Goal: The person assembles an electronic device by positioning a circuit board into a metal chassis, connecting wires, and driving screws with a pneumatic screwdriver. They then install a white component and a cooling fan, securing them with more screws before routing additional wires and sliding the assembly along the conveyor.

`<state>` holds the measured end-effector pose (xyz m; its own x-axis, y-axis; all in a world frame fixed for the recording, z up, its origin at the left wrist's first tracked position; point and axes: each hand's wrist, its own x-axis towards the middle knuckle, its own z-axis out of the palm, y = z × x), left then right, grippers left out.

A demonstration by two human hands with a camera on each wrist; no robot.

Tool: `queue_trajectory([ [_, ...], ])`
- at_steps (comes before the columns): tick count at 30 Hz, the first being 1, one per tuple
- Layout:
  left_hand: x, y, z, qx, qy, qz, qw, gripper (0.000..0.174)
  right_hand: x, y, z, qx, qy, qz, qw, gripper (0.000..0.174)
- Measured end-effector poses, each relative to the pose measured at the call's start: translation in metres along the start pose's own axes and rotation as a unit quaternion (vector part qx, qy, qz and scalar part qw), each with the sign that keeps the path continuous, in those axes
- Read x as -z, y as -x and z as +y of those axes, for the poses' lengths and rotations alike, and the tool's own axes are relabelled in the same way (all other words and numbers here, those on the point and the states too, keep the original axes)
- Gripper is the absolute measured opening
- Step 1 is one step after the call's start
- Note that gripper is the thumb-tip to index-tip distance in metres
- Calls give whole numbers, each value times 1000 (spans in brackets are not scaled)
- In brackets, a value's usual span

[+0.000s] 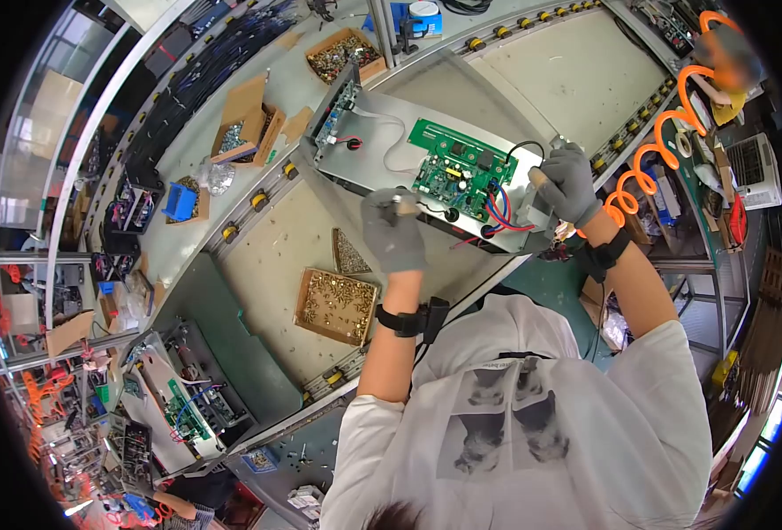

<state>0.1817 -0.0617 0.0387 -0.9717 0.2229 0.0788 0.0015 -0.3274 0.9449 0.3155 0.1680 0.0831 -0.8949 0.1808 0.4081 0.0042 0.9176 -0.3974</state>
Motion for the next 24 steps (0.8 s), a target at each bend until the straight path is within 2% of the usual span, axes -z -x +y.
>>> queue_trajectory([
  [1, 6, -2, 0, 1, -3, 2, 1000, 27, 0, 0, -1, 0, -3, -2, 1000, 34],
  [3, 16, -8, 2, -10, -92, 35, 995, 31, 1, -3, -5, -6, 18, -5, 1000, 34],
  [4, 18, -6, 4, -5, -115, 19, 993, 27, 5, -6, -15, -32, 51, -23, 998, 25],
  [5, 22, -3, 4, -7, -116, 23, 993, 27, 7, -11, -30, -27, 49, -24, 998, 25],
  [7, 29, 2, 1, 8, -154, -47, 987, 20, 6, -24, -69, -11, 50, 37, 998, 15],
  [9, 18, 11, 27, 21, -151, -38, 988, 14, -3, -27, -105, 7, 14, -34, 999, 16],
  [11, 13, 17, 45, -91, -288, -148, 942, 17, -28, -23, -133, -3, -43, -32, 999, 21],
  [12, 12, 18, 37, -195, -284, -161, 925, 18, -40, -22, -138, -12, -97, -28, 995, 26],
  [13, 13, 20, 35, -197, -285, -157, 925, 18, -47, -22, -137, -7, -98, -29, 995, 26],
  [14, 15, 22, 36, -164, -275, -132, 938, 17, -52, -22, -135, -72, -174, -125, 974, 30],
  [15, 17, 24, 37, -131, -263, -107, 950, 15, -58, -21, -131, -135, -247, -221, 934, 35],
  [16, 21, 25, 36, -131, -264, -102, 950, 15, -66, -22, -122, -113, -238, -208, 942, 30],
  [18, 31, 24, 25, 116, -169, -69, 976, 13, -68, -28, -114, -98, -198, -234, 947, 29],
  [19, 34, 24, 16, 117, -168, -66, 977, 13, -69, -31, -112, -87, -156, -256, 950, 27],
  [20, 37, 24, 5, 151, -92, -70, 982, 14, -75, -30, -112, -65, -96, -221, 968, 25],
  [21, 38, 22, 3, 184, -14, -73, 980, 15, -75, -32, -113, -63, -95, -225, 968, 25],
  [23, 42, 18, 5, 185, -36, -86, 978, 16, -74, -39, -117, -84, -28, -208, 974, 26],
  [24, 43, 16, 6, 185, -60, -104, 975, 17, -75, -44, -116, -53, -47, -153, 986, 28],
])
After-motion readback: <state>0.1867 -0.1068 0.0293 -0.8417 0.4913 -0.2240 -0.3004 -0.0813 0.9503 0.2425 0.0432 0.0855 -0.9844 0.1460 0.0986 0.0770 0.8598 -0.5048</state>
